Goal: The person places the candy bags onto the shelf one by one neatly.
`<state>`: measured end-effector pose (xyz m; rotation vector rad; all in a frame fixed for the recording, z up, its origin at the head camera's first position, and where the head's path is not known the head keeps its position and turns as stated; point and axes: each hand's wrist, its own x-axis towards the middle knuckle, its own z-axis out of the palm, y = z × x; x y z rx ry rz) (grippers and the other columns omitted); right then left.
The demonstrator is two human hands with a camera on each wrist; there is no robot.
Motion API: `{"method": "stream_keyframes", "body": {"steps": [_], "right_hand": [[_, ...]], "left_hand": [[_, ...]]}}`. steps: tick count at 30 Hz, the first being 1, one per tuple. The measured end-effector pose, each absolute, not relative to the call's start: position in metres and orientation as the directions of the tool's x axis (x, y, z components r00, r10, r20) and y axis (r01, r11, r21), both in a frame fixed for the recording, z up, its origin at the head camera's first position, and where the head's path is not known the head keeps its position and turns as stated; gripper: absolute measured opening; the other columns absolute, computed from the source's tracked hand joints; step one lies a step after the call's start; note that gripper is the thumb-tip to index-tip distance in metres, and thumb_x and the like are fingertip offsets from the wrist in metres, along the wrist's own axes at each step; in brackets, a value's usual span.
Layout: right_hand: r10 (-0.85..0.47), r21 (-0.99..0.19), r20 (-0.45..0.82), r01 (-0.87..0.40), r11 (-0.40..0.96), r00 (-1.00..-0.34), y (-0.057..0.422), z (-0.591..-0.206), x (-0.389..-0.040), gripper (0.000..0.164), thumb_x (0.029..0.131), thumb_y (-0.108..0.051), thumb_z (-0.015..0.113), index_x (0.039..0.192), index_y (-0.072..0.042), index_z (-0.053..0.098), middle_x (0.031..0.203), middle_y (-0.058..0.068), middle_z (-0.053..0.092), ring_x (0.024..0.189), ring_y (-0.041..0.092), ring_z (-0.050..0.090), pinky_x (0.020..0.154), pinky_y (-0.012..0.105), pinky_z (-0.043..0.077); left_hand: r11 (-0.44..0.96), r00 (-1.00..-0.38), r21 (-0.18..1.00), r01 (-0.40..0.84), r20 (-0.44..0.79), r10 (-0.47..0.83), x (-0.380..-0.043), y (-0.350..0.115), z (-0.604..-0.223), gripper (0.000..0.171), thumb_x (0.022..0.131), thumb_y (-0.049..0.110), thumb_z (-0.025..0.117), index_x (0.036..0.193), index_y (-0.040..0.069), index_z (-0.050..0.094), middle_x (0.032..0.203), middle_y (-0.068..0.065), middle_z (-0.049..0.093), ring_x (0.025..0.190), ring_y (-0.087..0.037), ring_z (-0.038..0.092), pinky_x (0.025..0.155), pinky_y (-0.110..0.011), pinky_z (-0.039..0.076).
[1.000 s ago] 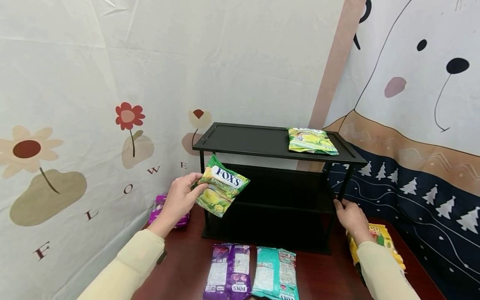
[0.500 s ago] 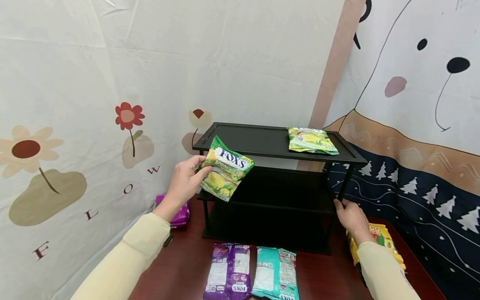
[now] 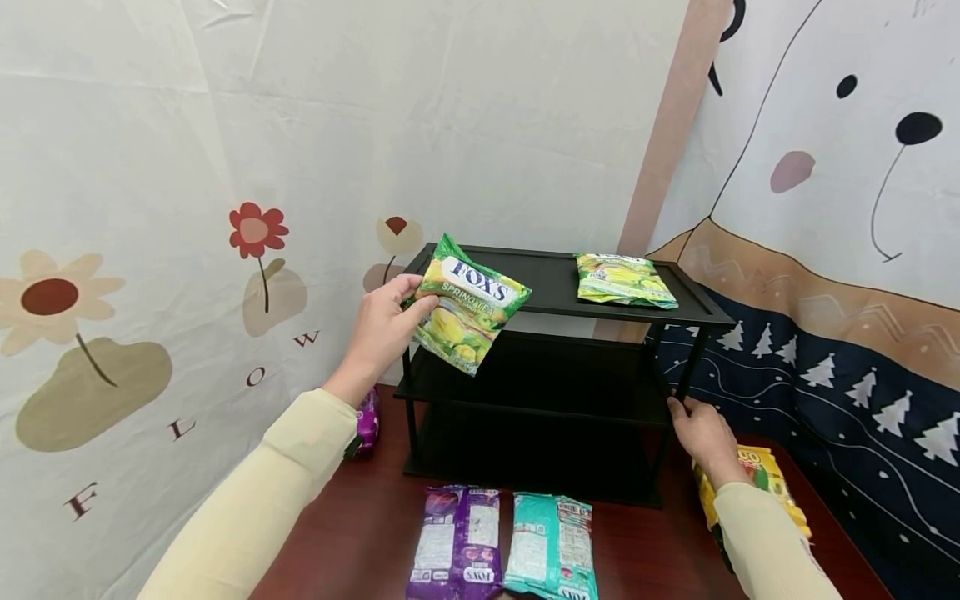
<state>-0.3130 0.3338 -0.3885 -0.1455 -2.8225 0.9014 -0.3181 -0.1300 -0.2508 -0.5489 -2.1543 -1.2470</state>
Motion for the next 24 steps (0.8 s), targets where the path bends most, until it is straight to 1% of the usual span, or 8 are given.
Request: {"method": "stream_keyframes", "body": {"steps": [5, 9, 12, 15, 19, 20, 21, 24], "right_hand": [[0.143, -0.585, 0.125, 0.043, 0.81, -0.982, 0.334, -0.388, -0.314, 0.07, 0.106, -0.05, 0.027, 0.143, 0.007, 0.044, 0.139, 0.037, 0.044, 0.114, 0.049, 0.049, 0.097, 0.066, 0.036], [0.139, -0.587, 0.12, 0.043, 0.808, -0.983, 0.334, -0.387, -0.313, 0.071, 0.106, -0.05, 0.027, 0.145, 0.007, 0.042, 0.141, 0.037, 0.042, 0.116, 0.05, 0.048, 0.097, 0.066, 0.035], [0.141, -0.588, 0.126, 0.04, 0.808, -0.982, 0.335, -0.388, -0.313, 0.07, 0.106, -0.05, 0.027, 0.145, 0.007, 0.042, 0.14, 0.036, 0.043, 0.113, 0.049, 0.049, 0.096, 0.066, 0.036], [0.143, -0.587, 0.134, 0.038, 0.808, -0.981, 0.334, -0.388, -0.313, 0.068, 0.106, -0.049, 0.028, 0.143, 0.007, 0.045, 0.137, 0.036, 0.046, 0.109, 0.047, 0.05, 0.095, 0.065, 0.037], [0.145, -0.587, 0.134, 0.04, 0.809, -0.98, 0.334, -0.389, -0.314, 0.068, 0.106, -0.049, 0.028, 0.141, 0.007, 0.046, 0.136, 0.036, 0.047, 0.11, 0.047, 0.05, 0.095, 0.065, 0.037], [0.145, -0.588, 0.129, 0.042, 0.808, -0.981, 0.335, -0.389, -0.314, 0.069, 0.106, -0.049, 0.028, 0.141, 0.007, 0.046, 0.137, 0.036, 0.046, 0.111, 0.048, 0.05, 0.095, 0.065, 0.037], [0.144, -0.588, 0.127, 0.042, 0.808, -0.981, 0.335, -0.388, -0.314, 0.07, 0.106, -0.05, 0.027, 0.142, 0.007, 0.045, 0.138, 0.036, 0.045, 0.112, 0.048, 0.05, 0.096, 0.065, 0.036], [0.142, -0.589, 0.124, 0.042, 0.807, -0.982, 0.335, -0.389, -0.314, 0.071, 0.106, -0.051, 0.027, 0.143, 0.007, 0.044, 0.139, 0.036, 0.044, 0.113, 0.048, 0.049, 0.097, 0.066, 0.036]], "left_hand": [[0.422, -0.769, 0.688, 0.59, 0.639, 0.034, -0.325, -0.123, -0.236, 0.026, 0.098, 0.026, 0.066, 0.116, 0.007, 0.067, 0.114, -0.007, 0.072, 0.093, -0.014, 0.061, 0.069, -0.028, 0.047], [0.36, -0.781, 0.723, 0.59, 0.624, 0.028, -0.331, -0.117, -0.226, 0.028, 0.098, 0.026, 0.065, 0.118, 0.005, 0.065, 0.114, -0.008, 0.072, 0.089, -0.016, 0.066, 0.068, -0.027, 0.049], [0.341, -0.78, 0.731, 0.591, 0.626, 0.01, -0.336, -0.113, -0.221, 0.028, 0.098, 0.026, 0.064, 0.118, 0.005, 0.065, 0.113, -0.008, 0.073, 0.079, -0.013, 0.066, 0.065, -0.025, 0.048], [0.372, -0.775, 0.726, 0.579, 0.632, -0.026, -0.34, -0.108, -0.218, 0.027, 0.098, 0.027, 0.065, 0.117, 0.007, 0.066, 0.111, -0.007, 0.073, 0.062, -0.01, 0.057, 0.057, -0.026, 0.042], [0.444, -0.784, 0.726, 0.526, 0.616, -0.077, -0.348, -0.104, -0.213, 0.03, 0.098, 0.028, 0.065, 0.12, 0.008, 0.067, 0.11, -0.008, 0.073, 0.057, -0.017, 0.047, 0.057, -0.029, 0.037], [0.469, -0.791, 0.725, 0.504, 0.606, -0.085, -0.35, -0.104, -0.212, 0.031, 0.098, 0.027, 0.064, 0.122, 0.007, 0.067, 0.112, -0.009, 0.073, 0.059, -0.019, 0.049, 0.059, -0.03, 0.038], [0.503, -0.803, 0.724, 0.472, 0.588, -0.093, -0.352, -0.104, -0.21, 0.034, 0.098, 0.028, 0.064, 0.124, 0.006, 0.067, 0.115, -0.01, 0.072, 0.067, -0.019, 0.055, 0.064, -0.029, 0.04], [0.591, -0.844, 0.711, 0.381, 0.529, -0.092, -0.355, -0.107, -0.204, 0.043, 0.099, 0.033, 0.061, 0.131, 0.005, 0.064, 0.122, -0.014, 0.068, 0.081, -0.027, 0.062, 0.069, -0.036, 0.047]]}}
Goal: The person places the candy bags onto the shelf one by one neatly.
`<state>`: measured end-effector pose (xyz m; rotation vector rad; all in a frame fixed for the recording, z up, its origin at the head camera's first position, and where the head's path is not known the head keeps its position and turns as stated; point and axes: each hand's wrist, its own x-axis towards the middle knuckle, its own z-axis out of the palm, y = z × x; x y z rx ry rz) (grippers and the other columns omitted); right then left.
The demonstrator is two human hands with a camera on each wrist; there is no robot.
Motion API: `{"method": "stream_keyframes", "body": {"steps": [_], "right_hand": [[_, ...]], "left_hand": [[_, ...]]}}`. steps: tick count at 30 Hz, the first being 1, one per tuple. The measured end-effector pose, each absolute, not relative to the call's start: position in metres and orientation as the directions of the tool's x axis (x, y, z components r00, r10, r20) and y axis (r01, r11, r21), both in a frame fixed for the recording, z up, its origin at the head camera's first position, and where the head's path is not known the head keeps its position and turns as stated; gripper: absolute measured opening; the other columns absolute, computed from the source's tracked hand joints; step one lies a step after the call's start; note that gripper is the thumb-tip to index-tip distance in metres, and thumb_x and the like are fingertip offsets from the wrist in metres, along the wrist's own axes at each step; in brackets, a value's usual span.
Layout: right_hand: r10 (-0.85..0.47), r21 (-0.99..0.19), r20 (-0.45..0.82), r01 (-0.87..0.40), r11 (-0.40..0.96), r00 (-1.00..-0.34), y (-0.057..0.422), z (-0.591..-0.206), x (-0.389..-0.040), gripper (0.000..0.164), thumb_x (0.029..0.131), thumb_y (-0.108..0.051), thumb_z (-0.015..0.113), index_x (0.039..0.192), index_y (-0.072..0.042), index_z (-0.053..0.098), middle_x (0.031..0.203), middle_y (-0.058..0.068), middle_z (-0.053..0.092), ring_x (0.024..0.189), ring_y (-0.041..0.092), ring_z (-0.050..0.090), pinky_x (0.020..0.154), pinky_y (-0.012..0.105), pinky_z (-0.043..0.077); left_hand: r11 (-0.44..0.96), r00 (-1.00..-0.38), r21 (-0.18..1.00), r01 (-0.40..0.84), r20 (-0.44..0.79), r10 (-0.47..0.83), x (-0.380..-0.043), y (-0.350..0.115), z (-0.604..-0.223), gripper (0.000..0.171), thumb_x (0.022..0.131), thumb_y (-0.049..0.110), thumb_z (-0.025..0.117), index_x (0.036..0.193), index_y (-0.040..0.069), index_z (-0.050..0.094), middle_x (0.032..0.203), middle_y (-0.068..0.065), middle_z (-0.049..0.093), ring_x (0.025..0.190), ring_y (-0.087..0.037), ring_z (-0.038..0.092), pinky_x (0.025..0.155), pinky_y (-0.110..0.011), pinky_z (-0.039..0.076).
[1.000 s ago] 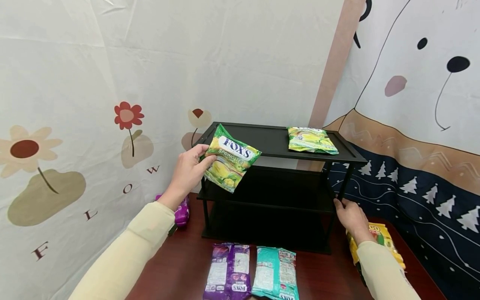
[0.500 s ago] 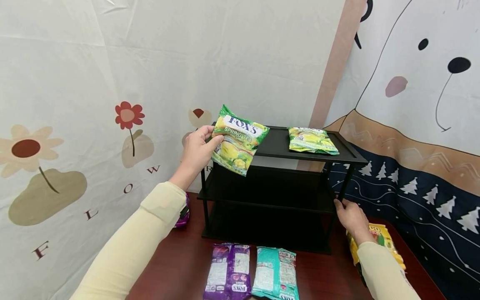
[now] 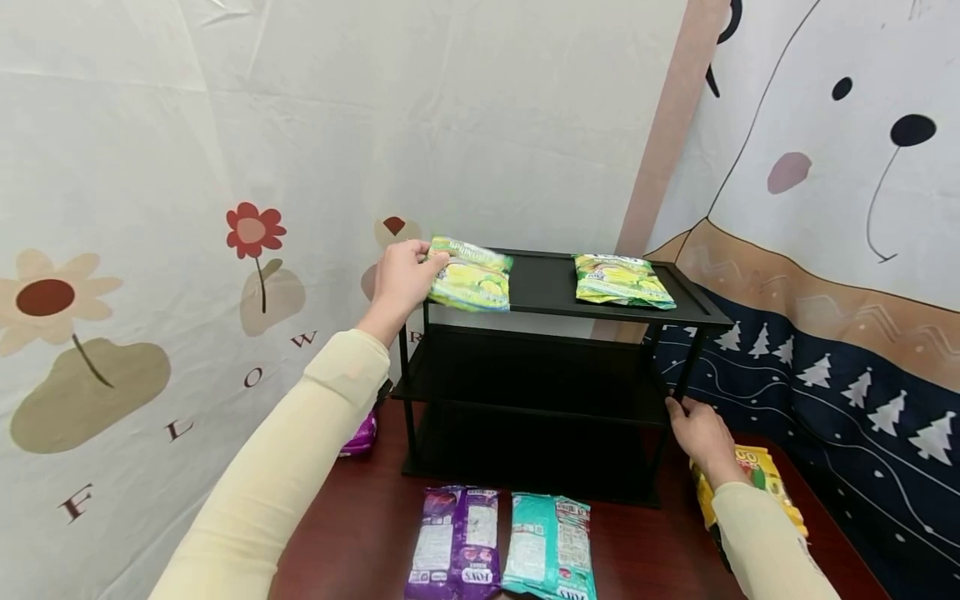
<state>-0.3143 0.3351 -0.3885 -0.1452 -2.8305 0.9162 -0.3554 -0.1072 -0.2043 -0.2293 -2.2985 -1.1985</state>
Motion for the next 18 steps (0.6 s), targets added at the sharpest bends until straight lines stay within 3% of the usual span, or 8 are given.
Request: {"method": "stream_keyframes", "body": {"steps": [3, 7, 16, 18], "right_hand": [[0.14, -0.584, 0.134, 0.036, 0.811, -0.981, 0.335, -0.389, -0.314, 0.068, 0.106, -0.049, 0.028, 0.141, 0.006, 0.047, 0.134, 0.035, 0.049, 0.108, 0.046, 0.05, 0.093, 0.064, 0.038], [0.132, -0.575, 0.155, 0.019, 0.818, -0.979, 0.335, -0.389, -0.314, 0.065, 0.107, -0.047, 0.028, 0.14, 0.004, 0.049, 0.131, 0.033, 0.051, 0.101, 0.044, 0.051, 0.089, 0.061, 0.041], [0.131, -0.572, 0.15, 0.022, 0.82, -0.98, 0.335, -0.388, -0.314, 0.064, 0.107, -0.047, 0.028, 0.142, 0.002, 0.048, 0.13, 0.032, 0.052, 0.101, 0.043, 0.052, 0.087, 0.06, 0.041], [0.133, -0.575, 0.15, 0.023, 0.818, -0.98, 0.335, -0.388, -0.314, 0.064, 0.107, -0.047, 0.028, 0.142, 0.003, 0.048, 0.13, 0.032, 0.052, 0.101, 0.043, 0.052, 0.087, 0.06, 0.041]], "left_hand": [[0.673, -0.873, 0.67, 0.314, 0.481, -0.073, -0.355, -0.112, -0.2, 0.053, 0.101, 0.04, 0.055, 0.142, 0.007, 0.055, 0.132, -0.014, 0.062, 0.1, -0.03, 0.064, 0.08, -0.042, 0.051], [0.707, -0.875, 0.633, 0.314, 0.482, -0.044, -0.352, -0.117, -0.199, 0.057, 0.102, 0.045, 0.05, 0.147, 0.011, 0.049, 0.141, -0.011, 0.056, 0.115, -0.032, 0.06, 0.089, -0.049, 0.048], [0.758, -0.829, 0.521, 0.393, 0.558, 0.047, -0.338, -0.114, -0.196, 0.049, 0.1, 0.047, 0.054, 0.139, 0.017, 0.059, 0.135, -0.005, 0.06, 0.112, -0.03, 0.06, 0.082, -0.05, 0.048], [0.765, -0.809, 0.486, 0.422, 0.584, 0.075, -0.334, -0.113, -0.196, 0.048, 0.1, 0.045, 0.056, 0.139, 0.016, 0.059, 0.136, -0.006, 0.061, 0.119, -0.029, 0.057, 0.087, -0.051, 0.047]]}}
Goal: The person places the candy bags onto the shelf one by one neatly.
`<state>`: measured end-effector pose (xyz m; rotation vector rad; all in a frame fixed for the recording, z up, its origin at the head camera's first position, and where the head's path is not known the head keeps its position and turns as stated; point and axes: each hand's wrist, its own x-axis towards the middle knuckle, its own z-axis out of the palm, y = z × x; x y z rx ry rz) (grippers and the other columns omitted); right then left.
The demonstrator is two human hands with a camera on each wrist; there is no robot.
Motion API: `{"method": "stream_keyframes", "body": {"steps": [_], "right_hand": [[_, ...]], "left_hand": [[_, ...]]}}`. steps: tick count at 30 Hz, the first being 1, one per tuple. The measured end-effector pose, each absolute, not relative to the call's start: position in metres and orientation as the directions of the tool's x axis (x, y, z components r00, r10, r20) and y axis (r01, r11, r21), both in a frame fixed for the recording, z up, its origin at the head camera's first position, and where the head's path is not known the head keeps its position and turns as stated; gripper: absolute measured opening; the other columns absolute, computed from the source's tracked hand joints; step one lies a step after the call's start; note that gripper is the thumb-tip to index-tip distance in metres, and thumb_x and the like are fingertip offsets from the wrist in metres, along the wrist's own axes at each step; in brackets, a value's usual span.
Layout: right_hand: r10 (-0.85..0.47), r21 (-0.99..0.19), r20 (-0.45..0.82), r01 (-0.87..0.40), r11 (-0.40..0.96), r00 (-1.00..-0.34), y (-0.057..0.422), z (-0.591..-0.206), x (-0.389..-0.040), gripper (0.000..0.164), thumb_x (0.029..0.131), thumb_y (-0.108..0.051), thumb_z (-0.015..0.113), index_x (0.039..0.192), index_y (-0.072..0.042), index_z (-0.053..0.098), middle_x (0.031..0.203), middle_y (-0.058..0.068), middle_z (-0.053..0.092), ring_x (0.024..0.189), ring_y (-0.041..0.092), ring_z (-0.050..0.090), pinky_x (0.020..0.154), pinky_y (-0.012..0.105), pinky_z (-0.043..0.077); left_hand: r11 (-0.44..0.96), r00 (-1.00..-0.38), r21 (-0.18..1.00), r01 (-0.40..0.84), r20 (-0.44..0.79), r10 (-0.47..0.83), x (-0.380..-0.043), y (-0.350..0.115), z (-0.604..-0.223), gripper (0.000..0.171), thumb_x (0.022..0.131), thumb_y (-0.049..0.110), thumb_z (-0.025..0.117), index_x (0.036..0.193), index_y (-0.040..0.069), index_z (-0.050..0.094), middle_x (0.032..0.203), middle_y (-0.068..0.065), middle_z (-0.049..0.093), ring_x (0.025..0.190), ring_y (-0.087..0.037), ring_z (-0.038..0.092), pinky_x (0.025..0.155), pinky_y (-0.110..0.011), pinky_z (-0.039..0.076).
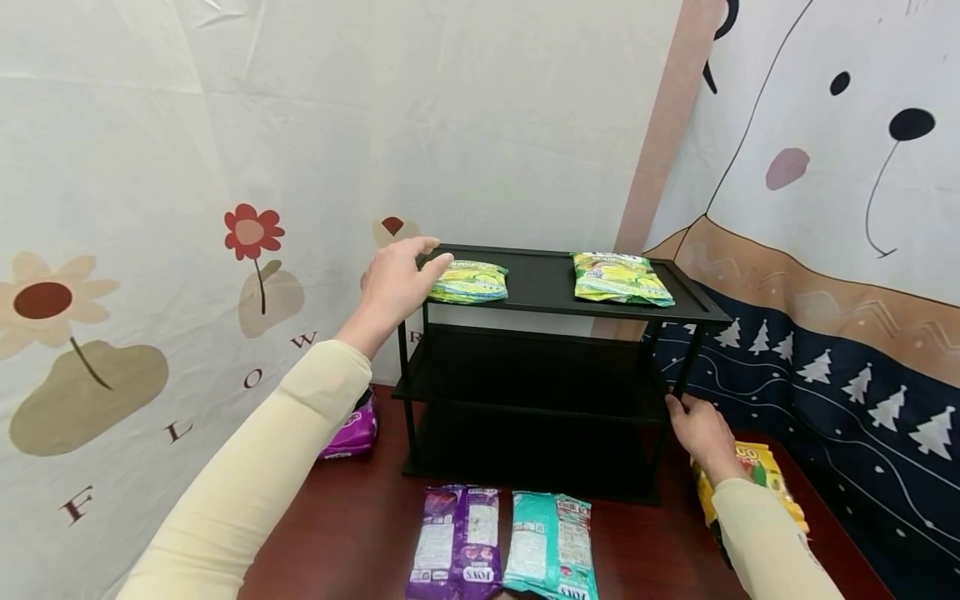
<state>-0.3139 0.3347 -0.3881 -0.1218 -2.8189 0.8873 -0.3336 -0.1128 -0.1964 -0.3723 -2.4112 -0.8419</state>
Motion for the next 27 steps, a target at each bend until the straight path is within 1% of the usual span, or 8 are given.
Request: {"method": "stream_keyframes", "body": {"steps": [2, 5, 9, 12, 17, 20, 23, 27], "right_hand": [[0.132, -0.575, 0.152, 0.021, 0.818, -0.979, 0.335, -0.387, -0.313, 0.064, 0.107, -0.047, 0.028, 0.142, 0.003, 0.048, 0.13, 0.032, 0.052, 0.101, 0.043, 0.052, 0.087, 0.06, 0.041], [0.131, -0.575, 0.152, 0.021, 0.818, -0.98, 0.334, -0.387, -0.313, 0.063, 0.107, -0.046, 0.027, 0.141, 0.003, 0.048, 0.128, 0.032, 0.053, 0.1, 0.043, 0.051, 0.086, 0.059, 0.041], [0.133, -0.571, 0.159, 0.018, 0.821, -0.978, 0.333, -0.387, -0.312, 0.062, 0.107, -0.045, 0.028, 0.14, 0.003, 0.05, 0.125, 0.031, 0.054, 0.099, 0.043, 0.052, 0.084, 0.058, 0.042], [0.134, -0.569, 0.164, 0.017, 0.822, -0.977, 0.333, -0.388, -0.312, 0.062, 0.107, -0.045, 0.028, 0.14, 0.003, 0.051, 0.127, 0.032, 0.054, 0.101, 0.043, 0.053, 0.085, 0.059, 0.042], [0.135, -0.569, 0.158, 0.021, 0.822, -0.978, 0.333, -0.387, -0.312, 0.062, 0.107, -0.045, 0.028, 0.14, 0.003, 0.05, 0.128, 0.032, 0.053, 0.1, 0.043, 0.052, 0.085, 0.059, 0.041], [0.133, -0.567, 0.163, 0.017, 0.824, -0.978, 0.333, -0.388, -0.312, 0.062, 0.107, -0.045, 0.028, 0.139, 0.003, 0.05, 0.125, 0.031, 0.054, 0.098, 0.043, 0.052, 0.084, 0.058, 0.041], [0.13, -0.567, 0.171, 0.011, 0.824, -0.977, 0.334, -0.388, -0.312, 0.06, 0.107, -0.044, 0.029, 0.139, 0.003, 0.051, 0.123, 0.031, 0.055, 0.097, 0.043, 0.052, 0.084, 0.058, 0.041], [0.13, -0.567, 0.178, 0.006, 0.824, -0.975, 0.333, -0.389, -0.312, 0.06, 0.107, -0.044, 0.029, 0.139, 0.002, 0.051, 0.125, 0.031, 0.055, 0.099, 0.043, 0.052, 0.085, 0.059, 0.041]], "left_hand": [[0.771, -0.782, 0.445, 0.455, 0.614, 0.107, -0.329, -0.112, -0.197, 0.047, 0.1, 0.041, 0.058, 0.137, 0.013, 0.061, 0.135, -0.007, 0.061, 0.122, -0.029, 0.056, 0.093, -0.052, 0.045], [0.783, -0.71, 0.347, 0.517, 0.684, 0.165, -0.324, -0.113, -0.202, 0.043, 0.099, 0.036, 0.061, 0.132, 0.009, 0.065, 0.13, -0.01, 0.064, 0.122, -0.03, 0.056, 0.1, -0.054, 0.041], [0.782, -0.589, 0.214, 0.585, 0.775, 0.229, -0.321, -0.117, -0.215, 0.039, 0.095, 0.035, 0.068, 0.123, 0.007, 0.07, 0.121, -0.012, 0.067, 0.113, -0.033, 0.06, 0.094, -0.055, 0.042], [0.774, -0.499, 0.133, 0.619, 0.827, 0.257, -0.321, -0.12, -0.226, 0.039, 0.09, 0.034, 0.074, 0.118, 0.006, 0.072, 0.116, -0.012, 0.068, 0.107, -0.032, 0.061, 0.091, -0.055, 0.042], [0.754, -0.34, -0.014, 0.657, 0.887, 0.313, -0.323, -0.124, -0.238, 0.04, 0.083, 0.029, 0.081, 0.113, 0.004, 0.074, 0.113, -0.014, 0.067, 0.106, -0.032, 0.06, 0.09, -0.056, 0.041], [0.75, -0.261, -0.107, 0.653, 0.897, 0.356, -0.323, -0.125, -0.242, 0.043, 0.08, 0.026, 0.084, 0.114, 0.003, 0.073, 0.113, -0.016, 0.066, 0.106, -0.033, 0.06, 0.09, -0.056, 0.041], [0.754, -0.209, -0.172, 0.634, 0.901, 0.381, -0.324, -0.124, -0.244, 0.044, 0.078, 0.024, 0.086, 0.114, 0.004, 0.073, 0.111, -0.016, 0.066, 0.107, -0.034, 0.06, 0.09, -0.056, 0.041], [0.751, -0.172, -0.206, 0.627, 0.904, 0.391, -0.325, -0.124, -0.246, 0.039, 0.077, 0.02, 0.087, 0.111, 0.005, 0.074, 0.108, -0.015, 0.066, 0.104, -0.034, 0.061, 0.087, -0.055, 0.042]]}}
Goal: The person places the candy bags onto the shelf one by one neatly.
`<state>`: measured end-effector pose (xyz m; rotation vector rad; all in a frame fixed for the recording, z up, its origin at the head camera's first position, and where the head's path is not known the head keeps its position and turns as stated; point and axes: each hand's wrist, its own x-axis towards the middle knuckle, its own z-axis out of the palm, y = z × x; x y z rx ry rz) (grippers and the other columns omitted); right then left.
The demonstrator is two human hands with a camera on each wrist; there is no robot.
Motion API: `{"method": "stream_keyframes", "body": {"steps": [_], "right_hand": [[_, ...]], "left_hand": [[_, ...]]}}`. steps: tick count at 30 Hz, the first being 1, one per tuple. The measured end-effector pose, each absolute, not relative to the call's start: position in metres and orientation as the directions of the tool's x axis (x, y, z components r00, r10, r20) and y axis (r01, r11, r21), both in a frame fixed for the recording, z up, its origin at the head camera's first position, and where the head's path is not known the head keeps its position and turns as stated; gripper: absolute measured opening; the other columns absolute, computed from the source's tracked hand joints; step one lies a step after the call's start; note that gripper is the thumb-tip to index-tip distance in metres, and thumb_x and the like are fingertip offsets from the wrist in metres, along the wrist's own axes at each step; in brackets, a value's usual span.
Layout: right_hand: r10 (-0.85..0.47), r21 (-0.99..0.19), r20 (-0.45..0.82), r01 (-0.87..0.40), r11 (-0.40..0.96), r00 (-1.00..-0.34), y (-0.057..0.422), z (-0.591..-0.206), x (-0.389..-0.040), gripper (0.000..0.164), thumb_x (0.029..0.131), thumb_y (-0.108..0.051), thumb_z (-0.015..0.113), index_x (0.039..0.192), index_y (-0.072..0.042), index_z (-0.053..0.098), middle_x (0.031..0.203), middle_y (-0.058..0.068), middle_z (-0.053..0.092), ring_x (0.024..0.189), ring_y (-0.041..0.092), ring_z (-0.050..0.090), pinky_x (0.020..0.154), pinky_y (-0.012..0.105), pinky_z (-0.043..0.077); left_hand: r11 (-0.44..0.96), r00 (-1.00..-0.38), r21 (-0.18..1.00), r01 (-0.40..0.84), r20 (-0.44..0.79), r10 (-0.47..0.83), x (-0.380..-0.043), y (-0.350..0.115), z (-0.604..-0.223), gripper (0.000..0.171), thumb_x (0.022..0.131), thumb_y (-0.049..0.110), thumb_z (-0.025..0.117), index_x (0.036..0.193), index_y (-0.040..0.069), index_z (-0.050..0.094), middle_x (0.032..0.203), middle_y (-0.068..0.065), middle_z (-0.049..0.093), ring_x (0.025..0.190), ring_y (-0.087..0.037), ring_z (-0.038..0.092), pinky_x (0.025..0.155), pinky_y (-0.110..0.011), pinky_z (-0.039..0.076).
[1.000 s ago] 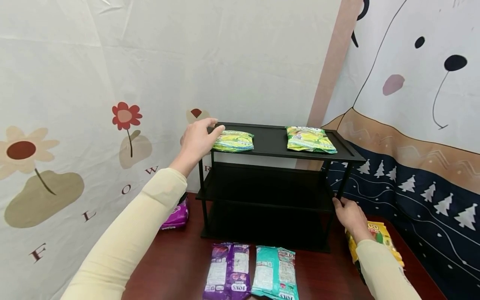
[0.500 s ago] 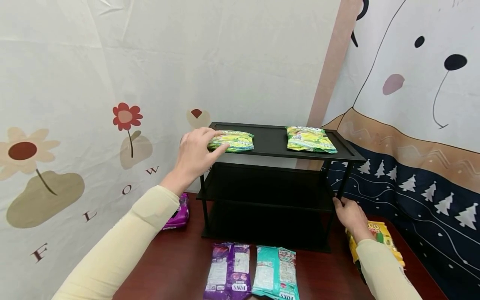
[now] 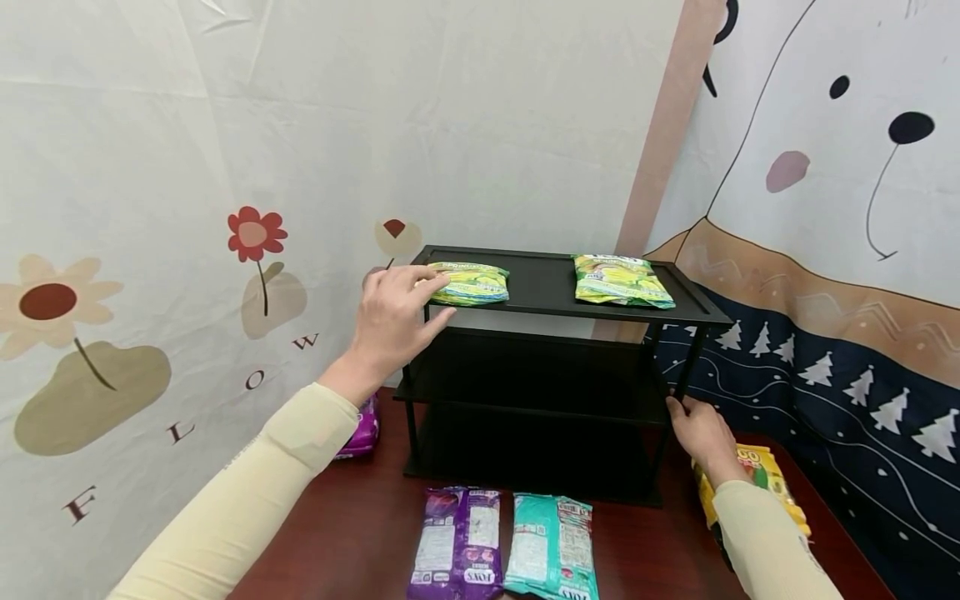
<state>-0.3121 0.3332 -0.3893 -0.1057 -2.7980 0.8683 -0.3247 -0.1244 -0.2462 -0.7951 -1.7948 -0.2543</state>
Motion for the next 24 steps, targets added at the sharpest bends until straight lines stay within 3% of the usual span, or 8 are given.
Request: {"method": "stream_keyframes", "body": {"steps": [8, 14, 24], "right_hand": [[0.127, -0.573, 0.165, 0.01, 0.82, -0.978, 0.334, -0.388, -0.313, 0.062, 0.107, -0.046, 0.028, 0.139, 0.002, 0.051, 0.126, 0.031, 0.054, 0.098, 0.043, 0.052, 0.085, 0.059, 0.041], [0.132, -0.577, 0.169, 0.01, 0.817, -0.977, 0.334, -0.387, -0.313, 0.061, 0.107, -0.046, 0.029, 0.133, 0.003, 0.054, 0.123, 0.031, 0.055, 0.098, 0.043, 0.053, 0.084, 0.059, 0.042], [0.134, -0.587, 0.14, 0.026, 0.809, -0.981, 0.333, -0.387, -0.311, 0.064, 0.107, -0.047, 0.029, 0.138, 0.005, 0.049, 0.133, 0.035, 0.049, 0.105, 0.046, 0.051, 0.092, 0.065, 0.038]], "left_hand": [[0.745, -0.151, -0.22, 0.63, 0.906, 0.395, -0.329, -0.125, -0.251, 0.022, 0.078, 0.006, 0.084, 0.099, 0.009, 0.078, 0.1, -0.011, 0.067, 0.096, -0.033, 0.063, 0.082, -0.051, 0.044], [0.763, -0.165, -0.222, 0.608, 0.904, 0.394, -0.331, -0.12, -0.252, 0.018, 0.082, 0.006, 0.081, 0.099, 0.01, 0.077, 0.099, -0.009, 0.068, 0.094, -0.03, 0.064, 0.08, -0.049, 0.044], [0.776, -0.191, -0.215, 0.593, 0.898, 0.396, -0.34, -0.11, -0.256, 0.016, 0.086, 0.009, 0.078, 0.102, 0.012, 0.077, 0.101, -0.008, 0.069, 0.097, -0.029, 0.063, 0.084, -0.048, 0.045]]}}
